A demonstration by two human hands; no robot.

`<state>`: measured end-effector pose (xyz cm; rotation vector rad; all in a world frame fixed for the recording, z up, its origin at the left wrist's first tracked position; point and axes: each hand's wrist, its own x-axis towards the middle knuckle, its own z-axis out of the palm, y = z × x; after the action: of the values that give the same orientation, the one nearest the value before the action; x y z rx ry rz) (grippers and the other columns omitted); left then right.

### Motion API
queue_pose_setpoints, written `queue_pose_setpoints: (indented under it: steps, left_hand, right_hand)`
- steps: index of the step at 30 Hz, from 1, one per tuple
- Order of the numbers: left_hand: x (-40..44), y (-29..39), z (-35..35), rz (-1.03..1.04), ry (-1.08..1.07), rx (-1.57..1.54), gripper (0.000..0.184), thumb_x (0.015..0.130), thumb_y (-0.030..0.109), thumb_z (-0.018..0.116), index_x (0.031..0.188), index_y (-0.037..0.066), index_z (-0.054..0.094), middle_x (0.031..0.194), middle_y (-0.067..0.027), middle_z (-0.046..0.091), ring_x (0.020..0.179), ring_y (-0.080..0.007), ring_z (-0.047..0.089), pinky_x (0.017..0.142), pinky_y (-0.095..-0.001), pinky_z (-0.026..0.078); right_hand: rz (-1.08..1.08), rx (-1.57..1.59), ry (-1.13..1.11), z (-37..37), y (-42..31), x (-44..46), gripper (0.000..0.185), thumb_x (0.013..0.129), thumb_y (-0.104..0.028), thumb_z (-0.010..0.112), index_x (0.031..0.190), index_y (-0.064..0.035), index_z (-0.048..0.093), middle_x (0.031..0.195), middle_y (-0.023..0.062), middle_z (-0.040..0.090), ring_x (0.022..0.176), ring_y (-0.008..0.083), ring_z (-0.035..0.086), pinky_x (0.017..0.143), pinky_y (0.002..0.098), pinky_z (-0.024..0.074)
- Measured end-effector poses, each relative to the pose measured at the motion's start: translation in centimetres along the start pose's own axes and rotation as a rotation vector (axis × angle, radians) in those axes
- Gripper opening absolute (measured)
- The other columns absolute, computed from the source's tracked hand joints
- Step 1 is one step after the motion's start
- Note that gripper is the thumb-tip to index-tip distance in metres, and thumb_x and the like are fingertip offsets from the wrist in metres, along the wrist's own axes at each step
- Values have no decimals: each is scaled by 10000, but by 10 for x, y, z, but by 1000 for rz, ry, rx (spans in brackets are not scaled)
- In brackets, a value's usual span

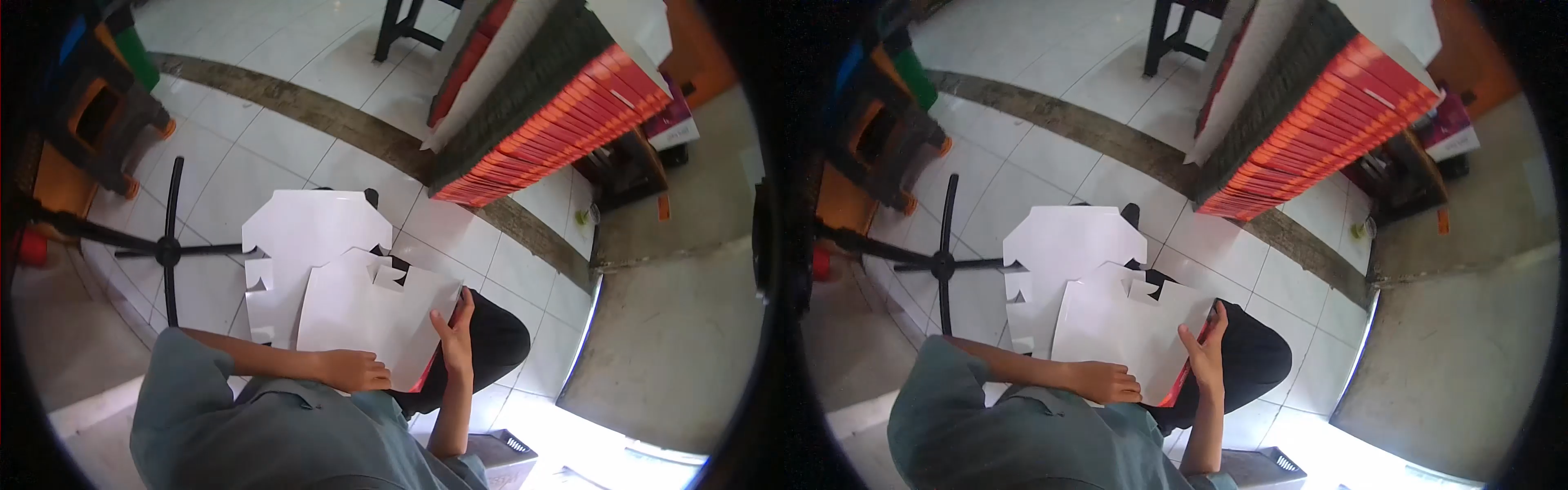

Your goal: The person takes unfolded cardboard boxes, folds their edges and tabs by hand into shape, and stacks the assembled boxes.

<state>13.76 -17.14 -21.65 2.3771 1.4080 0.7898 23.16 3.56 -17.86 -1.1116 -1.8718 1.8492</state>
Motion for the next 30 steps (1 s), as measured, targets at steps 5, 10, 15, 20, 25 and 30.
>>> queue_pose_setpoints:
  steps: [5,10,15,20,25,30]
  left_hand:
    - [13,-23,-38,-777,345,-1164,464,1020,435,414,1002,29,639,943,-82,676,764,-174,660,639,-317,527]
    - [49,-70,-147,-842,510,-1535,618,1010,564,322,1035,28,628,974,-107,675,895,-178,658,778,-301,522]
    - [90,-27,-170,-597,706,-1804,449,1010,435,457,1146,27,585,1029,-69,647,954,-141,634,790,-270,510]
    - [97,-3,-133,-564,703,-1868,330,987,274,571,1203,26,563,1058,-43,634,946,-112,624,810,-276,534]
    - [98,-6,-133,-646,861,-2058,319,1012,286,517,1178,17,558,1063,-45,626,952,-104,620,822,-271,535]
    - [114,13,-126,-620,1031,-1394,256,1048,211,411,1150,9,530,939,-31,597,833,-70,570,741,-225,485]
  right_hand:
    - [-335,72,157,8,-32,-32,816,728,-57,546,1472,-48,210,1325,167,401,1250,279,418,1052,399,355]
    - [-1157,-374,19,30,-67,-63,786,718,-123,604,1388,-95,194,1138,160,428,1170,386,477,978,483,425]
    - [-1265,-586,338,36,-100,-61,767,685,-127,608,1363,-133,249,1033,134,419,1041,409,509,872,506,454]
    - [-1148,-764,383,33,-88,-53,729,862,-361,611,1391,-12,251,1212,186,385,1163,397,451,959,507,402]
    - [-1166,-752,215,29,-103,-47,655,988,-536,391,1220,54,555,1232,250,529,1169,406,512,982,482,418]
    - [-1026,-900,392,39,-108,-40,528,1043,-345,353,1165,99,613,1265,269,570,1144,432,525,945,485,451]
